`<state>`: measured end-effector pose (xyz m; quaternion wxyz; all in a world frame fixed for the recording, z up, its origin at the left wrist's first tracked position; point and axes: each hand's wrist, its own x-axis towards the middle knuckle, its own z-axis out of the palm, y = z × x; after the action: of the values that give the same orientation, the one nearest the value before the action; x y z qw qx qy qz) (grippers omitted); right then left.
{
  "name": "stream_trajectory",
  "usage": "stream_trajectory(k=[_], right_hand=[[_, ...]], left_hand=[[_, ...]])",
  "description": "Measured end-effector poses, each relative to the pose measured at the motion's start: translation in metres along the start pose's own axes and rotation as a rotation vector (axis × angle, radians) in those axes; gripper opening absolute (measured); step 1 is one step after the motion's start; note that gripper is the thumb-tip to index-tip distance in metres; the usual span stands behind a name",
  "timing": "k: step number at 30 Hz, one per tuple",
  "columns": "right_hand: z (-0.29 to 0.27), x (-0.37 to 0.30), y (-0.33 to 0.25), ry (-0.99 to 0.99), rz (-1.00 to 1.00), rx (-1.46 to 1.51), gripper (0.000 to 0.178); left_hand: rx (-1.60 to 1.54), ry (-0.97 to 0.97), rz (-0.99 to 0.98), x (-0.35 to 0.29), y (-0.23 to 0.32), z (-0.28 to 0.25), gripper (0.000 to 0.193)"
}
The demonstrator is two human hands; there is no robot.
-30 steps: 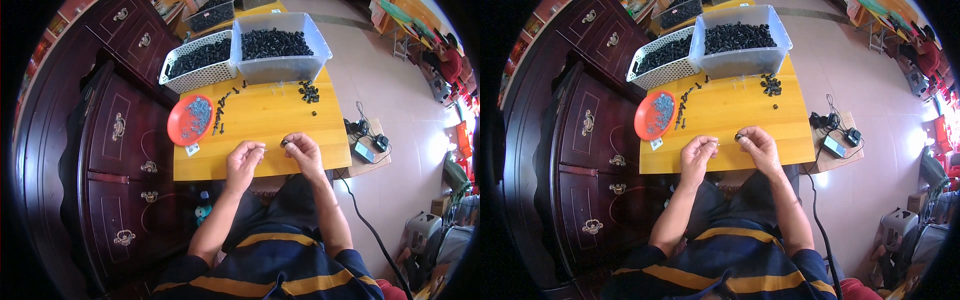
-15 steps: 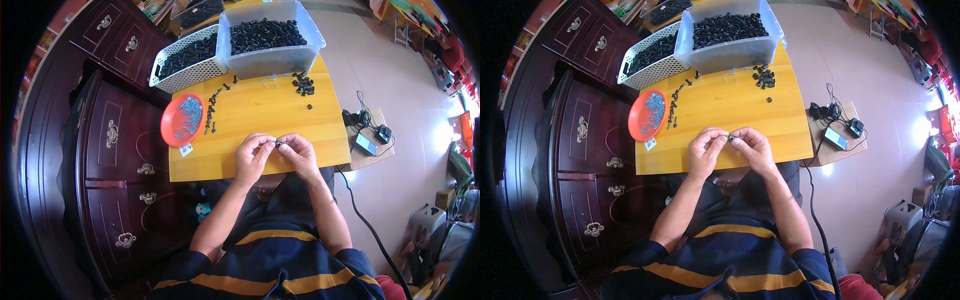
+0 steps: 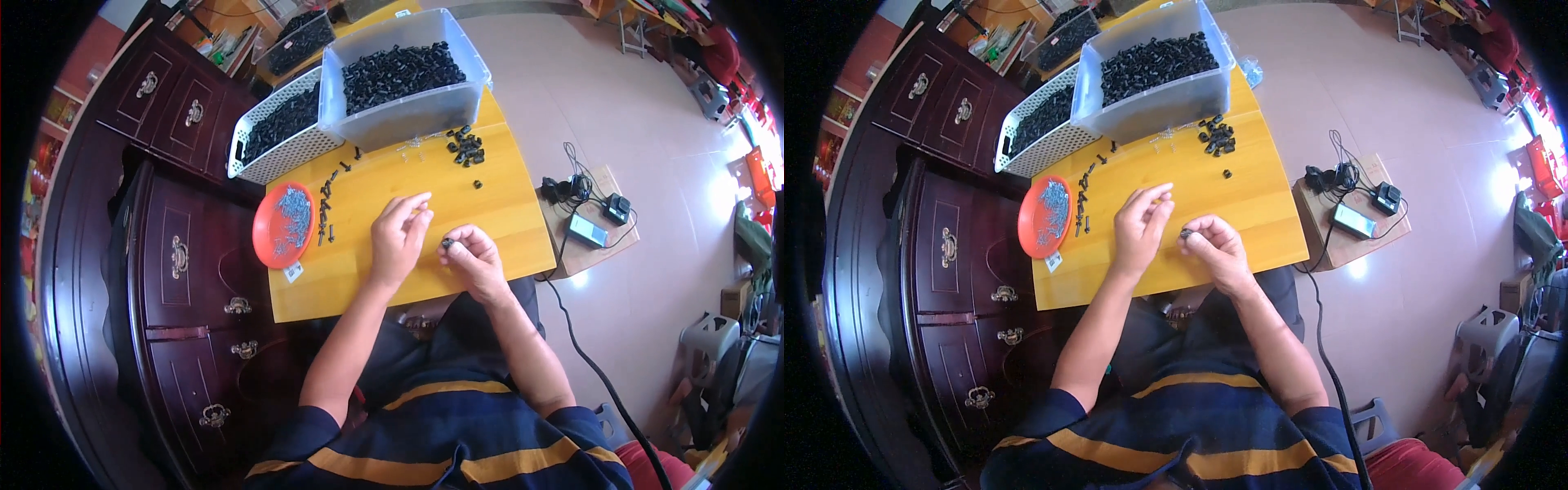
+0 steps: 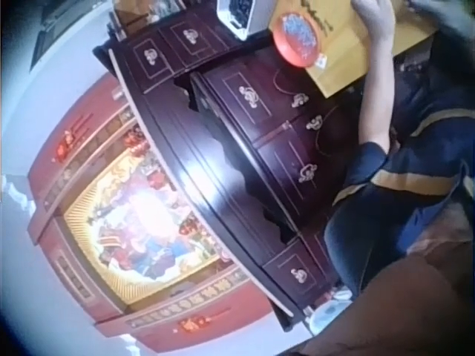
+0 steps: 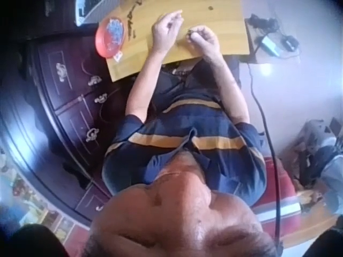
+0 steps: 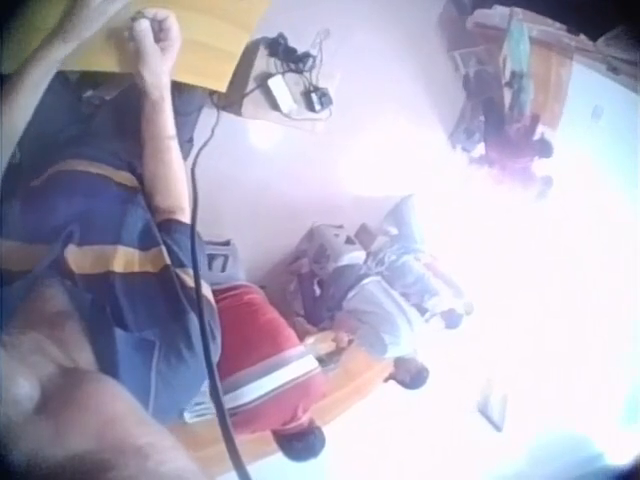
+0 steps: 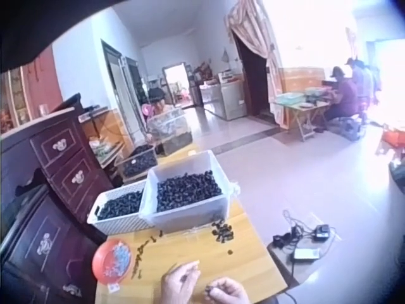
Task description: The person assembles small black plastic components by hand.
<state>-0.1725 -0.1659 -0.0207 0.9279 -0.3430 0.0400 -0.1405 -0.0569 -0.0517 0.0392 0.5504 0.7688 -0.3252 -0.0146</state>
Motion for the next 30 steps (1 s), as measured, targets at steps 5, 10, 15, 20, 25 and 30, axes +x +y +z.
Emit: stream_trajectory(k=[5, 10, 15, 20, 25, 30], right_hand=[[-0.011, -0.003, -0.005, 0.006, -0.024, 0.270, 0.012], [-0.012, -0.003, -0.004, -0.046, -0.013, 0.280, 0.014], [-0.008, 0.000, -0.004, -0.009, 0.030, 0.276, 0.016], [-0.004, 0.001, -0.008, -0.013, 0.049, 0.255, 0.013], [-0.001, 0.003, -0.005, -0.063, 0.047, 0.171, 0.012], [0.015, 0.005, -0.004, -0.076, 0.084, -0.030, 0.012]], left_hand=[[0.302, -0.254, 0.172, 0.041, -0.008, 0.040, 0.035], [0.473, -0.314, 0.288, 0.059, -0.019, 0.066, 0.030], [0.534, -0.383, 0.317, 0.064, -0.033, 0.068, 0.013], [0.501, -0.302, 0.338, 0.038, -0.034, 0.035, 0.012], [-0.092, -0.160, -0.278, -0.008, -0.032, -0.020, 0.013], [-0.404, -0.151, -0.382, -0.029, -0.009, -0.063, 0.014]])
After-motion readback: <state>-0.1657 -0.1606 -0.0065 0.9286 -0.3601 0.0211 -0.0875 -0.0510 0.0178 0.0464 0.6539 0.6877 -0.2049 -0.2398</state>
